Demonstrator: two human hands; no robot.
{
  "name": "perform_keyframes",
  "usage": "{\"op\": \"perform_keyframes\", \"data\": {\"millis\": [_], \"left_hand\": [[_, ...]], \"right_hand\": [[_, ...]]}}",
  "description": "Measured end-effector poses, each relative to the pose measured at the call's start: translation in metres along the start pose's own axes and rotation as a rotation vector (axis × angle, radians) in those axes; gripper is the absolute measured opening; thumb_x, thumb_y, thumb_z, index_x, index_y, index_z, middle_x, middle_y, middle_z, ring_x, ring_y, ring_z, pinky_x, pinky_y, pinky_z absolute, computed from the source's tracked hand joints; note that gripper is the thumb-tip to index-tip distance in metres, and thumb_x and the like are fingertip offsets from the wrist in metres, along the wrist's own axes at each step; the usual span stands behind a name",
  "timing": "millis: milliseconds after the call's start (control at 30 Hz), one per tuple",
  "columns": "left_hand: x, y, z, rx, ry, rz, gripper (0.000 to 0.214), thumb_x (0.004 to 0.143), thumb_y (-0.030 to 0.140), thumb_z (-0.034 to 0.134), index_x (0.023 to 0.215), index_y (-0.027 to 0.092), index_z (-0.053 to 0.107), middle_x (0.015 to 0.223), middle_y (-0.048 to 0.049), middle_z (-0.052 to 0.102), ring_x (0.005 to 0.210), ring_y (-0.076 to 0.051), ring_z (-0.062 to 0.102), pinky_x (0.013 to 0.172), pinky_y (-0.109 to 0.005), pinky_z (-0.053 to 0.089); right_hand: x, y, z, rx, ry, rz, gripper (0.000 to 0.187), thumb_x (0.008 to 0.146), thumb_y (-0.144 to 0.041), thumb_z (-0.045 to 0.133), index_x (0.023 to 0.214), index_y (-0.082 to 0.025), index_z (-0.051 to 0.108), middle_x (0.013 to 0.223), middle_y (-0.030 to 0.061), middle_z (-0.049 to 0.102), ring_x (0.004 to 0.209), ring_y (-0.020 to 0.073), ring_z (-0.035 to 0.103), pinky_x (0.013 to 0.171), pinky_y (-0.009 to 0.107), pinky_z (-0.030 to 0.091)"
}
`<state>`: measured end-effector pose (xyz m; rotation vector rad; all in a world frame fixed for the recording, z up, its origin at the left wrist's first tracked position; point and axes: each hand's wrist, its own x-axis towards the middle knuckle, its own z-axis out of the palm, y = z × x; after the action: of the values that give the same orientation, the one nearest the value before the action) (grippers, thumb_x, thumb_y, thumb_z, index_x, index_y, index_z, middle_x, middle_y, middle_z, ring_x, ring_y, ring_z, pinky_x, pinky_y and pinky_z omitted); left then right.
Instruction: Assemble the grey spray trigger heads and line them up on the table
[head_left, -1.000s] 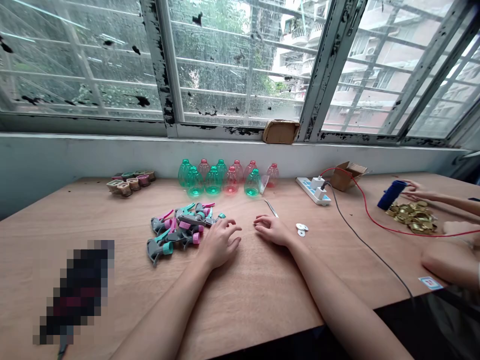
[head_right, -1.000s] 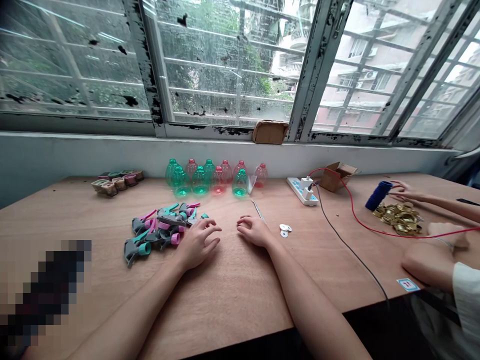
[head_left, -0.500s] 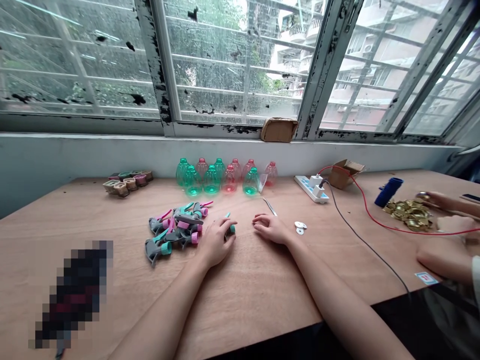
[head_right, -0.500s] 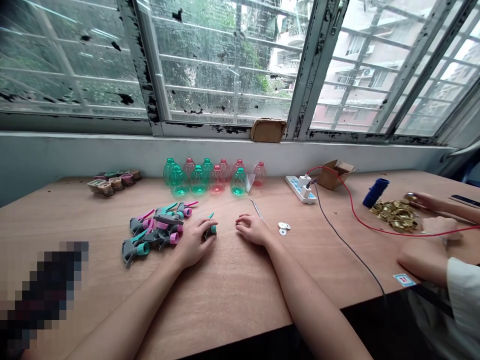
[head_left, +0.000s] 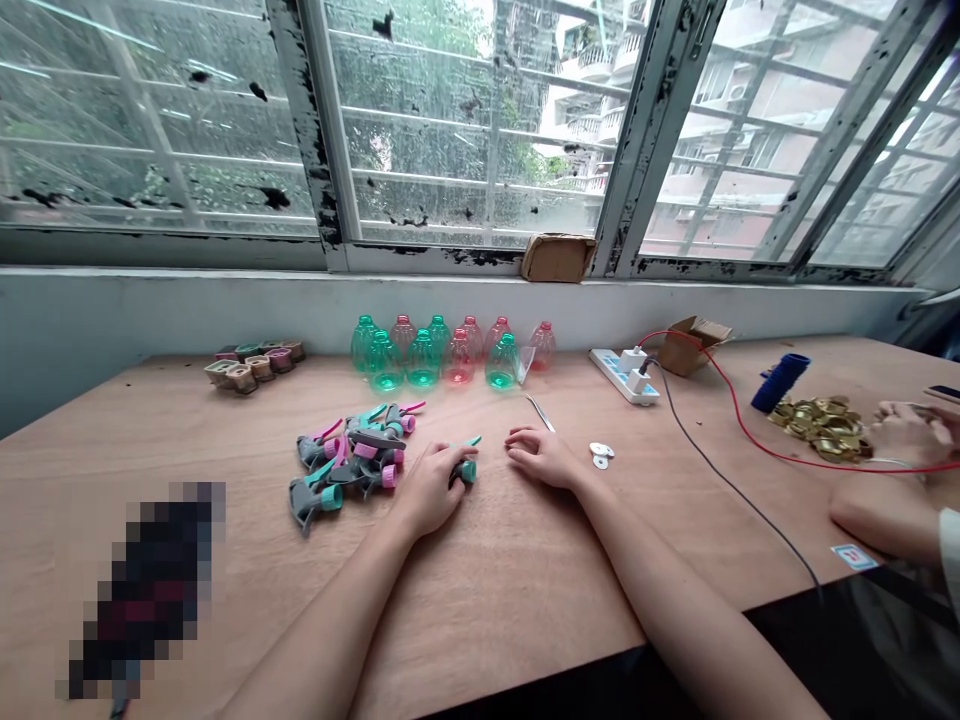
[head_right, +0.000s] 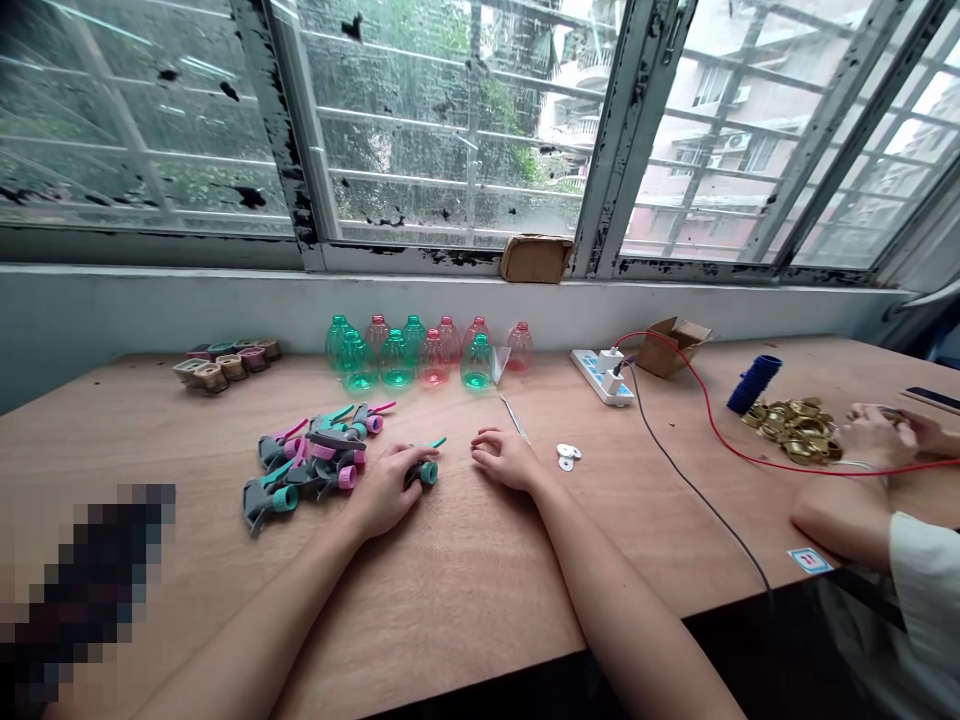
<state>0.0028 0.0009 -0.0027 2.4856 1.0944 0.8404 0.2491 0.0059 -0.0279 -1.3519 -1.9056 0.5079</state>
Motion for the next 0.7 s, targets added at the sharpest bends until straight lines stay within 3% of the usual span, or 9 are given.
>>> {"op": "perform_keyframes", "data": {"millis": [133, 233, 333, 500, 600, 700], "left_hand": [[0.000, 0.006, -0.003, -0.163, -0.046, -0.006, 0.044, 0.075, 0.013, 0.050, 0.116, 0.024, 0.060, 0.103, -0.0040, 0.066, 0.083, -0.017, 0.059, 0.075, -0.029, 0.049], [0.000, 0.007, -0.004, -0.161, -0.082, -0.033, 0.036, 0.076, 0.018, 0.053, 0.110, 0.022, 0.065, 0.083, -0.0017, 0.067, 0.067, -0.014, 0.056, 0.064, -0.025, 0.046], [0.000, 0.007, -0.004, -0.110, -0.090, -0.048, 0.035, 0.074, 0.019, 0.055, 0.107, 0.023, 0.067, 0.069, 0.0017, 0.062, 0.059, -0.012, 0.051, 0.058, -0.022, 0.040], [-0.001, 0.009, -0.004, -0.093, -0.095, -0.037, 0.035, 0.072, 0.019, 0.056, 0.105, 0.022, 0.068, 0.064, 0.0030, 0.058, 0.056, -0.011, 0.049, 0.055, -0.022, 0.037], [-0.001, 0.010, -0.004, -0.108, -0.083, -0.034, 0.035, 0.071, 0.018, 0.056, 0.103, 0.022, 0.068, 0.065, 0.0026, 0.060, 0.057, -0.011, 0.051, 0.057, -0.022, 0.038], [-0.002, 0.010, -0.005, -0.113, -0.074, -0.037, 0.035, 0.070, 0.017, 0.055, 0.102, 0.023, 0.068, 0.066, 0.0024, 0.061, 0.058, -0.012, 0.052, 0.057, -0.022, 0.040]], "right_hand": [[0.000, 0.000, -0.001, 0.011, -0.002, 0.004, 0.022, 0.079, -0.026, 0.060, 0.096, -0.020, 0.072, 0.111, 0.0085, 0.064, 0.109, 0.0215, 0.057, 0.098, 0.036, 0.040], [-0.001, 0.001, -0.002, 0.018, -0.003, 0.003, 0.022, 0.079, -0.026, 0.059, 0.095, -0.020, 0.072, 0.112, 0.0082, 0.064, 0.110, 0.0216, 0.057, 0.098, 0.036, 0.040], [-0.001, 0.001, -0.001, 0.002, -0.004, 0.004, 0.022, 0.079, -0.027, 0.059, 0.096, -0.020, 0.072, 0.112, 0.0082, 0.064, 0.110, 0.0217, 0.057, 0.098, 0.036, 0.040], [0.000, -0.003, -0.002, -0.068, 0.013, -0.042, 0.023, 0.080, -0.027, 0.057, 0.096, -0.020, 0.072, 0.110, 0.0074, 0.065, 0.103, 0.0205, 0.059, 0.092, 0.032, 0.043], [0.001, -0.002, -0.019, -0.170, 0.192, -0.001, 0.024, 0.081, -0.030, 0.054, 0.095, -0.021, 0.072, 0.099, 0.0066, 0.068, 0.085, 0.0192, 0.063, 0.078, 0.030, 0.048], [-0.004, 0.009, -0.054, -0.361, 0.414, 0.180, 0.026, 0.081, -0.032, 0.051, 0.089, -0.021, 0.073, 0.092, 0.0075, 0.070, 0.080, 0.0210, 0.063, 0.073, 0.031, 0.046]]}}
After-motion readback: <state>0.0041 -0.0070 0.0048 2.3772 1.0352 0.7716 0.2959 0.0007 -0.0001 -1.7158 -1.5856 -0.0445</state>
